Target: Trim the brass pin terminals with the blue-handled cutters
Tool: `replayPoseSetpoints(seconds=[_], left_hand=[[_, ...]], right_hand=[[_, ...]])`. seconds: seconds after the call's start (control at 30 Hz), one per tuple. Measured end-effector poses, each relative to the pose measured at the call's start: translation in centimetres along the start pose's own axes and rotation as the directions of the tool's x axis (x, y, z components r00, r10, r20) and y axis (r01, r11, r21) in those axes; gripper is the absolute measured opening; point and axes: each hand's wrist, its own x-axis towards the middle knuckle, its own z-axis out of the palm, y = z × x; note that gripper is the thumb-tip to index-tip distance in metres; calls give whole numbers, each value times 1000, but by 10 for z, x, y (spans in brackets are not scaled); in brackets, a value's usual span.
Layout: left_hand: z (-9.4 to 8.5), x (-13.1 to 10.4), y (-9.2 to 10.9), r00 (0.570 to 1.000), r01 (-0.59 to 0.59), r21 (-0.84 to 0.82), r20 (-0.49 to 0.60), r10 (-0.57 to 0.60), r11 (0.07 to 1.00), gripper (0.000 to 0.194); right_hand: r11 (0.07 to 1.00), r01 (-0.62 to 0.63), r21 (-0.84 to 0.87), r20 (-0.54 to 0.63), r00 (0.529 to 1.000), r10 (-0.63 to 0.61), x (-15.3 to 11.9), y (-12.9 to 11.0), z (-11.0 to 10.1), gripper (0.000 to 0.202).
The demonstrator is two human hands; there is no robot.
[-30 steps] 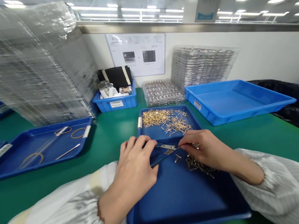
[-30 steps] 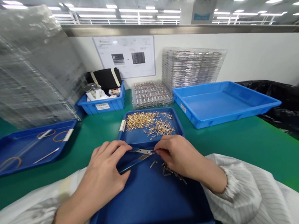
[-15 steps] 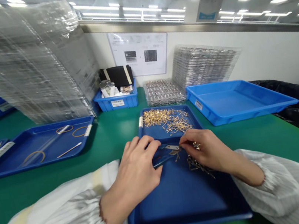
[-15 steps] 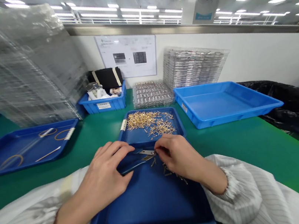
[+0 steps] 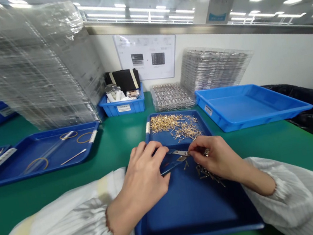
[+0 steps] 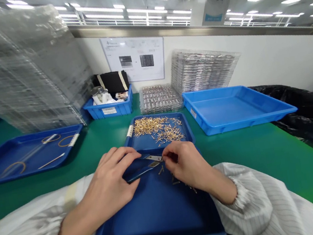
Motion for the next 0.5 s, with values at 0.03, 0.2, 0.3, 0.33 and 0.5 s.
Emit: replayPoseSetpoints(seconds=[0.03, 0.2, 0.3, 0.33, 0.5], left_hand=[[0, 0, 0, 1000, -4, -7, -10, 3, 1000, 31], [1, -2, -1, 999, -15, -42, -44, 13, 999, 31], [1, -2, 0, 996, -23, -79, -93, 16, 997, 30], [0, -2, 0, 993, -22, -103, -115, 10, 994, 30], [0, 0, 2, 988, 26, -304, -138, -71, 952, 31]], right_hand=[[1000, -8, 16, -1, 1000, 8, 0, 0, 0, 14], [997, -16, 77, -34, 999, 18, -1, -3, -2, 15], [990, -19, 141, -72, 997, 29, 0, -4, -5, 13], [984, -23, 177, -87, 995, 39, 0, -4, -6, 12], [886, -108, 451, -33, 990, 138, 4, 0, -7, 10]])
